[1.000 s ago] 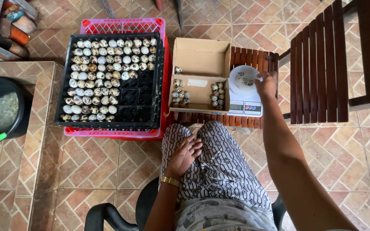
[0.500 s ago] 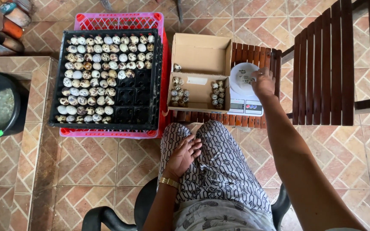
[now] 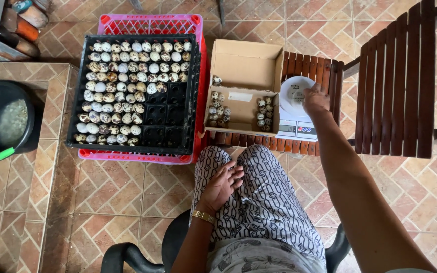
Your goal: Weighing individual quail eggs on a digital scale and sorting them into a cardboard box for packing.
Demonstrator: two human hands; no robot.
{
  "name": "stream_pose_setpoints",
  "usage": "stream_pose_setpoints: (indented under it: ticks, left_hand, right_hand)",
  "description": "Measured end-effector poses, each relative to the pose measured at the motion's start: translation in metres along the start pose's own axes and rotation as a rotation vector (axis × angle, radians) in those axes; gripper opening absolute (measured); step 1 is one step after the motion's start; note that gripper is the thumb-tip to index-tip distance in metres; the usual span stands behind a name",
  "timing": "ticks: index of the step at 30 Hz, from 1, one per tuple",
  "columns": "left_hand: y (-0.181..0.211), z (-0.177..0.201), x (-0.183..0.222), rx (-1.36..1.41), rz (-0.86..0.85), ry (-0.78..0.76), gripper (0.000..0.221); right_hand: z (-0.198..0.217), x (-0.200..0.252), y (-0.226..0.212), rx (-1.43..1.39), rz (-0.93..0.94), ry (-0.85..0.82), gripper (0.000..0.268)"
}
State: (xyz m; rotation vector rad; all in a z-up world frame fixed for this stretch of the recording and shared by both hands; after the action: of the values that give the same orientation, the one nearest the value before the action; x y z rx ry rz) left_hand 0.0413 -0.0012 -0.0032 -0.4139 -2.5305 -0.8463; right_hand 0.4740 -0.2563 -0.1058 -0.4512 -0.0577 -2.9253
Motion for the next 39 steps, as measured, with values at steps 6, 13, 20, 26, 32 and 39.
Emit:
stream_pose_setpoints:
  ticks: [6, 13, 20, 26, 32, 39]
  left_hand:
    - [0.0, -0.001, 0.0, 0.002, 0.004, 0.013, 0.069]
    - [0.0, -0.001, 0.0, -0.014, 0.007, -0.005, 0.069]
    - [0.0, -0.002, 0.001, -0.02, 0.007, -0.002, 0.07]
    - [0.001, -0.004, 0.002, -0.015, 0.007, 0.004, 0.068]
    - [0.001, -0.003, 0.001, -0.013, 0.004, 0.009, 0.067]
    - [-0.002, 0.0, 0.0, 0.001, -0.018, -0.005, 0.068]
  right_hand:
    - [0.013, 0.009, -0.006, -0.13, -0.031, -0.029, 0.021]
    - [0.021, 0.013, -0.004, -0.181, 0.028, -0.047, 0.023]
    - [0.016, 0.004, -0.002, -0.169, 0.048, -0.065, 0.02]
    - [0.033, 0.022, -0.011, -0.099, 0.093, -0.048, 0.023]
    - [0.069, 0.053, -0.023, -0.015, 0.091, -0.068, 0.03]
    - [0.083, 0.045, -0.025, 0.059, 0.098, 0.077, 0.036]
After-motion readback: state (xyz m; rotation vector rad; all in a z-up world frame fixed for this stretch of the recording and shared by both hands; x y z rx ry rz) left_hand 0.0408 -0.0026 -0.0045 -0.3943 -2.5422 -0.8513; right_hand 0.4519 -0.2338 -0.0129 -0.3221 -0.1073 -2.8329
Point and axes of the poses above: each hand's wrist, its own x-axis away from the middle knuckle, its own z-axis out of the back of the hand, y = z × x, the point moved 4 cm from there along -x, towards the middle knuckle, and after that the axes turned 4 degrees about -x, right-handed, at the moved point
